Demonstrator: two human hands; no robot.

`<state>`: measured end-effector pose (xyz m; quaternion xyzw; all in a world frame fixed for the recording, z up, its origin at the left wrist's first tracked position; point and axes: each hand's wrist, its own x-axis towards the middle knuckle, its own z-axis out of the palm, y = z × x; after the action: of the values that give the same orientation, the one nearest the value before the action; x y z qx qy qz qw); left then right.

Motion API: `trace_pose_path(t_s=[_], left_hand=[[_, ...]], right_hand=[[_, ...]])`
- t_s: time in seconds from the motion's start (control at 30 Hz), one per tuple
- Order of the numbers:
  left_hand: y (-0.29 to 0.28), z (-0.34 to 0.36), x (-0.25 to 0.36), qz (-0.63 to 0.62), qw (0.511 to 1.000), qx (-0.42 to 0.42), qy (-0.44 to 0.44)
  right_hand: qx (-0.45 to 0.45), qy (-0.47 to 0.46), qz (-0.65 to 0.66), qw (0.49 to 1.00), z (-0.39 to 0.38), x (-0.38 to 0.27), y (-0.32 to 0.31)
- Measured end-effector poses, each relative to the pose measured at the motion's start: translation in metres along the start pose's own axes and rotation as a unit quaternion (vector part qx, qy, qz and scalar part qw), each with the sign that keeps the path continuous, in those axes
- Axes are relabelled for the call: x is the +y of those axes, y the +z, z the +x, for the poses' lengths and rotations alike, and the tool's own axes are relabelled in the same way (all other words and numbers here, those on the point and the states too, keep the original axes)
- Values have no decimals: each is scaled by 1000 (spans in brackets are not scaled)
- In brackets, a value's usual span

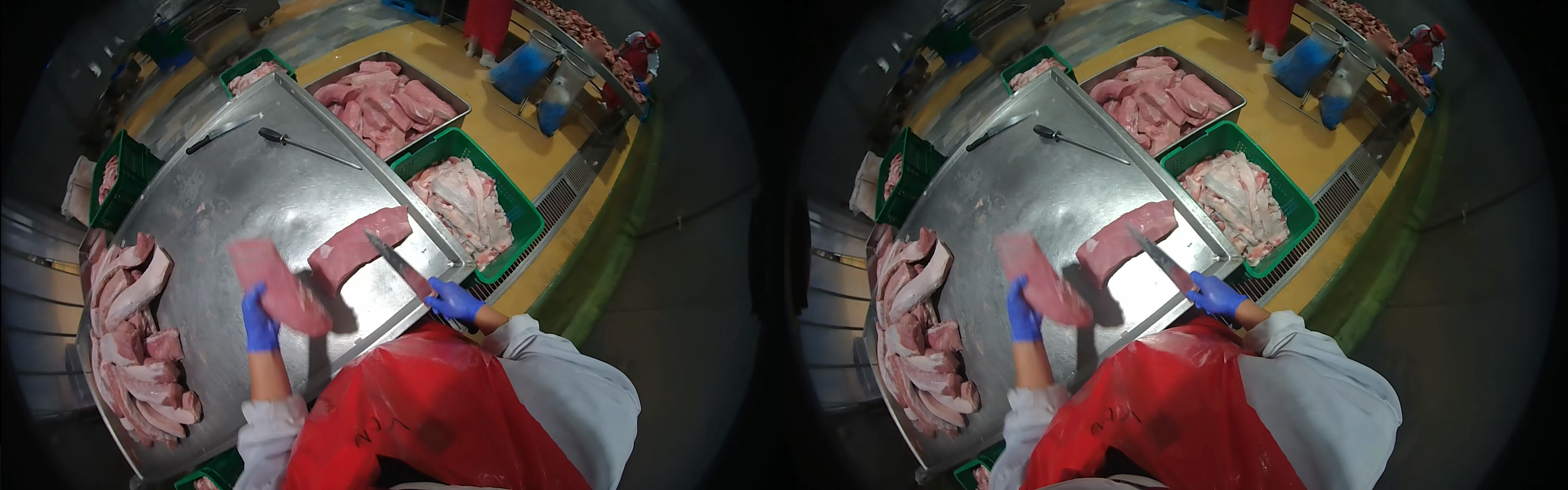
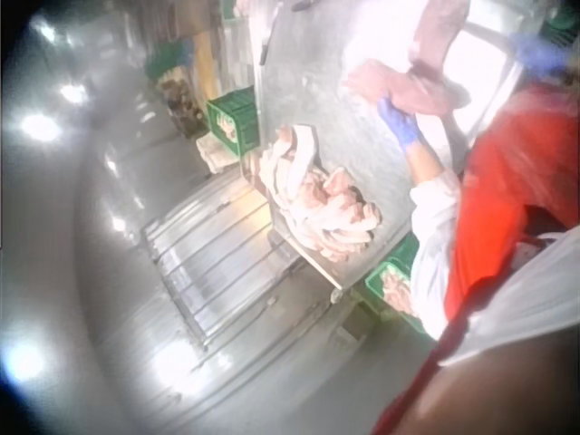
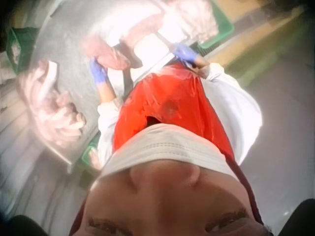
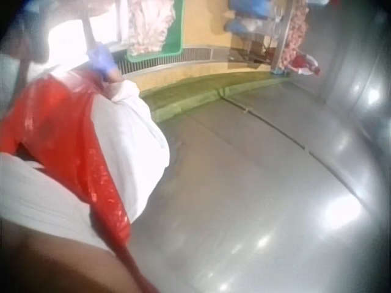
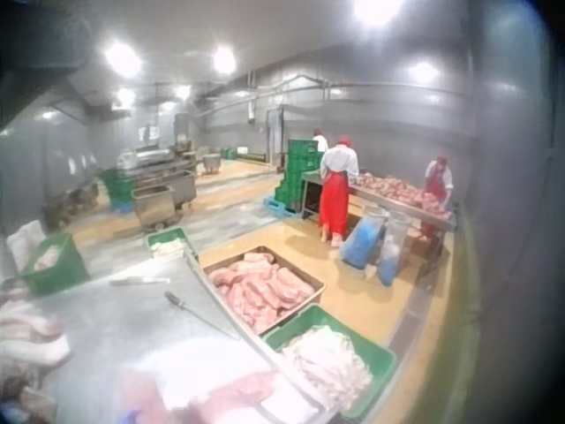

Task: The person trims fat and connective tissue from large cuts of raw meat using a knife on a stainless steel table. Trimmed pieces are placed into green crates, and the cleaned meat is set aside on the table.

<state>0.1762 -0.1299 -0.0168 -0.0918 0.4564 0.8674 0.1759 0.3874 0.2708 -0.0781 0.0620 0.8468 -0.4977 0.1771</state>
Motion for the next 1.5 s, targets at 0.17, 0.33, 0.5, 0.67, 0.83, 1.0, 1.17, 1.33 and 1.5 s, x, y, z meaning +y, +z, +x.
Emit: trace_pose_path(t_s=[0.17,0.33,0.5,0.67,0.83,1.0,1.17,1.33,1.5], left_hand=[[247,133,83,20,985,-165,52],[162,202,-63,714,601,-123,338],[177,119,-148,870,470,-151,-16],[93,92,-136,670,727,-101,-111],[161,84,-101,206,964,-97,-140],[240,199,-2,299,901,-157,270],[140,122,86,437,868,-32,234],[-248,57,127,432,805,356,195],[-401,10,284,451,567,685,75]], right_hand=[[103,-83,-79,988,12,35,-60],[122,-89,56,987,20,36,-93],[157,27,192,968,-37,97,-99],[164,79,118,976,-50,120,-98],[146,47,252,955,-37,124,-82],[58,-10,139,989,41,84,-65],[37,-3,100,994,76,31,-37],[31,-39,51,997,76,15,26],[36,-80,-105,991,35,-40,78]])
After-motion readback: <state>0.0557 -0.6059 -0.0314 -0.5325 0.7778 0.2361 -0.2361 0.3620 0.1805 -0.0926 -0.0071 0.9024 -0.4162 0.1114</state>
